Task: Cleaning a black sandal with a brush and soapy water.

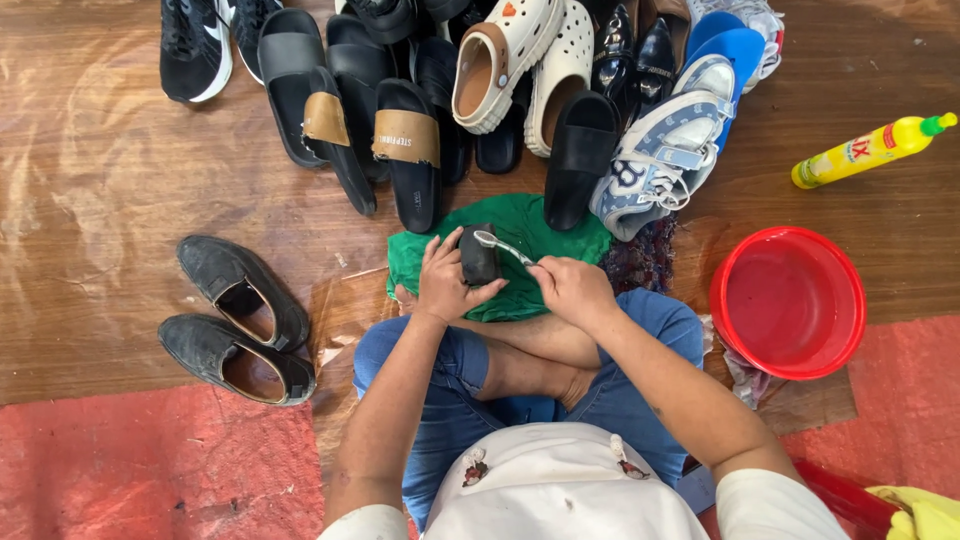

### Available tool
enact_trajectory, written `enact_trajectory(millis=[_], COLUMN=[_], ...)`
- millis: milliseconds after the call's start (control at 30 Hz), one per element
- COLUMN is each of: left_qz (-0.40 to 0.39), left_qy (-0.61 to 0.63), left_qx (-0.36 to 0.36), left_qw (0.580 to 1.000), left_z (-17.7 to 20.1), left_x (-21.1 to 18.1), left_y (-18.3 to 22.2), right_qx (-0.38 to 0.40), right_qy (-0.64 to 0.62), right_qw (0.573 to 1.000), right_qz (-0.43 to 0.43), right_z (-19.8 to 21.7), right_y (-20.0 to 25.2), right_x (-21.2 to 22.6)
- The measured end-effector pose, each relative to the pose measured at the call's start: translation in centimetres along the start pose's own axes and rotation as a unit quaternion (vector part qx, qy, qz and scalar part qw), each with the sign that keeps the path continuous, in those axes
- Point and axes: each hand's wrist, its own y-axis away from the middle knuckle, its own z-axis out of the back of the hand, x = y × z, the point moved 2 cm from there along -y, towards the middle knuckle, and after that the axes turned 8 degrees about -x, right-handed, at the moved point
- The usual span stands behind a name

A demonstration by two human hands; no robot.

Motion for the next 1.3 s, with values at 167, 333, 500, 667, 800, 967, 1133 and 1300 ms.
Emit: enact_trajectory(millis=[167, 333, 500, 667, 800, 967, 1133, 1300], left_qz=[0.043, 0.068, 0.087, 0.116, 0.047, 0.094, 0.162, 0.33], left_qy=[0.015, 0.022, 0.033, 0.101, 0.021, 0.016, -0.001, -0.049], left_qx=[0.011, 0.029, -0.025, -0.038, -0.018, -0.006, -0.011, -0.016], left_qw=[0.999, 0.997, 0.995, 0.987, 0.999, 0.995, 0.987, 0.943], left_z=[0.1, 1.0, 0.0, 1.7, 2.5, 4.4, 5.1, 4.7], left_x=[0.1, -0.9, 0.2, -0.4, -2.0, -2.9, -3.8, -2.7], left_y=[0.3, -0.8, -0.1, -1.1, -2.5, -3.0, -3.8, -3.1], right_qx=[0.016, -0.006, 0.02, -0.008, 0.01, -0.184, -0.303, -0.06], right_qy=[0.042, 0.052, 0.041, 0.003, -0.06, -0.136, -0.009, 0.146], right_qw=[0.998, 0.998, 0.999, 0.999, 0.995, 0.951, 0.844, 0.813], right_qz=[0.035, 0.025, 0.019, -0.041, -0.081, -0.207, -0.442, -0.56], right_z=[-0.9, -0.9, -0.4, -1.0, -2.4, -0.5, 2.9, 4.0], right_y=[1.2, 0.8, 0.7, 0.5, 1.0, 2.9, 14.1, 27.2], right_x=[-0.1, -0.1, 0.1, -0.3, -0.2, -9.9, -31.9, -43.5])
